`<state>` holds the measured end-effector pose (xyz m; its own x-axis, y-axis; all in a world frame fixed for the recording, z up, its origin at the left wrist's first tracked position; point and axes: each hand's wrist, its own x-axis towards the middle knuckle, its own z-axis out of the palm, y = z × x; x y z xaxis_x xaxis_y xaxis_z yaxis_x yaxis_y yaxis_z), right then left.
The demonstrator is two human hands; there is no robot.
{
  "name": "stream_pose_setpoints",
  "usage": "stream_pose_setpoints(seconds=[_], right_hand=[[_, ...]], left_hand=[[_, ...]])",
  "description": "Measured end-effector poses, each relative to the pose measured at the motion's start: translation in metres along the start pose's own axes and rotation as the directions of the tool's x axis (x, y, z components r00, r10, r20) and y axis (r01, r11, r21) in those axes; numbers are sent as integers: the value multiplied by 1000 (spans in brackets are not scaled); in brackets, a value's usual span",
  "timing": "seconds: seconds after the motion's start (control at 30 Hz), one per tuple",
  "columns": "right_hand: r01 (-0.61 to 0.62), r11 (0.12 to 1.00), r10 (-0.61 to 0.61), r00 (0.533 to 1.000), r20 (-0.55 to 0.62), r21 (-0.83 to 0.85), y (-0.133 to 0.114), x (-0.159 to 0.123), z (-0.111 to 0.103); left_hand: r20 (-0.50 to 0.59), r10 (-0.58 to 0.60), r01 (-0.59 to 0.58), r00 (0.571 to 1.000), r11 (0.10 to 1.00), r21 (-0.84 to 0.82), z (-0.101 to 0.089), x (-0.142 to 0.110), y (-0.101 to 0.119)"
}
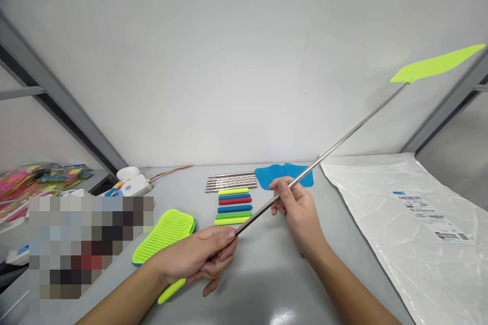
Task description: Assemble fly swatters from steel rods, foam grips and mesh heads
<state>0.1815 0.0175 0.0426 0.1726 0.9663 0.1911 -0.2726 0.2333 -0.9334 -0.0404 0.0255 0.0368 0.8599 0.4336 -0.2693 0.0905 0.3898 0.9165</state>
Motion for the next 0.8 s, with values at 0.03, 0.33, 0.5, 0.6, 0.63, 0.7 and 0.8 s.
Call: stream_pose_setpoints(seconds=[0.03,0.33,0.5,0.6,0.63,0.7,0.8], right_hand=[[-11,1000,12,999,31,-9,2,-1,1],[48,999,-49,997,-54,-17,-15,2,-9],[58,992,-61,998,-25,-115,8,-12,10],[-7,986,42,977,207,-165,20,-27,26],[-18,988,57,967,247,-156,21,-30,29],[-1,991,34,968,250,-131,18,-34,31],[71,990,-49,984,171,-123,10,-32,26]], left_hand=[[1,7,-7,1000,1000,4,0,0,0],[48,13,-15,999,999,35,-4,2,0],[11,28,-28,1000,999,37,0,-1,2],[12,59,-59,998,998,25,1,-1,2],[23,68,-68,997,997,24,1,-1,2],[39,75,-76,996,997,28,1,-1,2],[56,62,-66,996,996,64,-1,0,3]])
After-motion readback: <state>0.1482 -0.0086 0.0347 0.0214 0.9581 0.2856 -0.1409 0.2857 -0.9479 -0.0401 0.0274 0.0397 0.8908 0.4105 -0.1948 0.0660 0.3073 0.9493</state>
